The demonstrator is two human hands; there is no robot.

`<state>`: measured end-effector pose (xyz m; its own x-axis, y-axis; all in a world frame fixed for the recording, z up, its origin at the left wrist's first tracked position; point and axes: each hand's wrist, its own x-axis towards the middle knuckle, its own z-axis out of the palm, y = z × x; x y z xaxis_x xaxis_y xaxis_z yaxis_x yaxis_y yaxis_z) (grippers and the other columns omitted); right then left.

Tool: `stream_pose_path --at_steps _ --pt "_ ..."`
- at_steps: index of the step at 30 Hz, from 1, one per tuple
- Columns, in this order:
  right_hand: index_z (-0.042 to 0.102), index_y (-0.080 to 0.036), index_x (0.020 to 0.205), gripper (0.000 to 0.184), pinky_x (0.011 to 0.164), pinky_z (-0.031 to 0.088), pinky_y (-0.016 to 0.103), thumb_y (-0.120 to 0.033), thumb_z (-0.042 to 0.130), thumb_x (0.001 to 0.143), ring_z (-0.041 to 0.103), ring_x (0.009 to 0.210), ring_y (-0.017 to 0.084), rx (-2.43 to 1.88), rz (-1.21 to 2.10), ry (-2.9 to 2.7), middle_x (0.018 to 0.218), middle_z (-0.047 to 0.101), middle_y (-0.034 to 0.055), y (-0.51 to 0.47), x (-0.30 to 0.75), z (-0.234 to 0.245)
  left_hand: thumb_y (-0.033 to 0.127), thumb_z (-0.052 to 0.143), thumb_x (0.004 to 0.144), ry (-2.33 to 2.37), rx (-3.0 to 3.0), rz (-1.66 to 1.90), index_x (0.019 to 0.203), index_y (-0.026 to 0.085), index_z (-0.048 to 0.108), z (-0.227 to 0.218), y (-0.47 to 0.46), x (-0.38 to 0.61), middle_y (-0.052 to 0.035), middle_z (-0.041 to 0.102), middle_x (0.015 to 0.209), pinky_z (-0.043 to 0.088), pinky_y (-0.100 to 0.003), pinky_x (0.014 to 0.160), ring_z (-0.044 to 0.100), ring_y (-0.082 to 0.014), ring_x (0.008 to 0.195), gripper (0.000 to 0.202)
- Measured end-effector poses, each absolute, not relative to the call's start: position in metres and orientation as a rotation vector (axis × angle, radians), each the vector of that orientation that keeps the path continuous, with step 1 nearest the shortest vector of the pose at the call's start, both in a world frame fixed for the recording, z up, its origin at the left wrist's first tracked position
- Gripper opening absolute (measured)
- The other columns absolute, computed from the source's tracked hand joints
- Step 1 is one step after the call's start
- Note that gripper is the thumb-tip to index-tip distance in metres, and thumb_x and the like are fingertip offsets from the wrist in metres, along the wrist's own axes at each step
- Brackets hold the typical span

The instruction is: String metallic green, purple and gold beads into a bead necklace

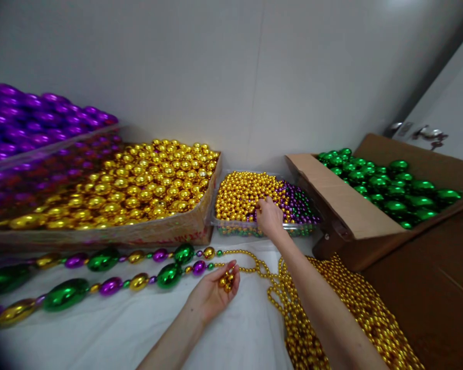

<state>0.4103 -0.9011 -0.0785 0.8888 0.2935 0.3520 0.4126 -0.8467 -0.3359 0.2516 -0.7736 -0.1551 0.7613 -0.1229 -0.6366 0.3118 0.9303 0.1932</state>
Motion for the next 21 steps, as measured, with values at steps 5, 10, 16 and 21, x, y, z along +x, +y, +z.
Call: stream_pose_path --at_steps 5,10,16,21 --pt "0.061 -0.02 0.087 0.008 0.069 0.037 0.022 -0.019 0.06 0.079 0.057 0.083 0.013 -2.546 -0.295 -0.83 0.09 0.061 -0.0004 -0.885 0.349 -0.083 0.023 0.048 0.09 0.602 0.332 -0.268 0.09 0.01 0.06 -0.143 -0.775 0.264 -0.009 0.066 0.074 0.056 -0.028 0.055 0.065 -0.0169 0.062 0.018" --pt "0.064 -0.019 0.074 0.021 0.063 0.04 0.02 -0.032 0.055 0.088 0.057 0.071 0.01 -2.533 -0.271 -0.806 0.077 0.063 -0.0019 -0.906 0.354 -0.087 0.029 0.046 0.091 0.489 0.359 -0.283 0.092 0.012 0.059 -0.134 -0.774 0.279 -0.0076 0.065 0.074 0.049 -0.021 0.045 0.063 -0.0144 0.058 0.02" --pt "0.06 -0.013 0.097 0.022 0.076 0.05 0.033 -0.032 0.051 0.092 0.06 0.083 0.015 -2.649 -0.463 -0.281 0.095 0.062 0.005 -0.987 0.451 -0.073 0.031 0.049 0.089 0.508 0.375 -0.393 0.088 0.011 0.057 -0.144 -0.77 0.269 -0.0059 0.059 0.068 0.043 -0.017 0.04 0.057 -0.0116 0.051 0.021" --pt "0.061 -0.013 0.096 0.019 0.08 0.051 0.035 -0.03 0.054 0.091 0.061 0.088 0.015 -2.669 -0.333 -0.428 0.097 0.063 0.0047 -0.983 0.461 -0.091 0.029 0.052 0.088 0.543 0.367 -0.417 0.086 0.011 0.056 -0.154 -0.767 0.251 -0.0057 0.059 0.069 0.047 -0.019 0.044 0.057 -0.0116 0.051 0.018"
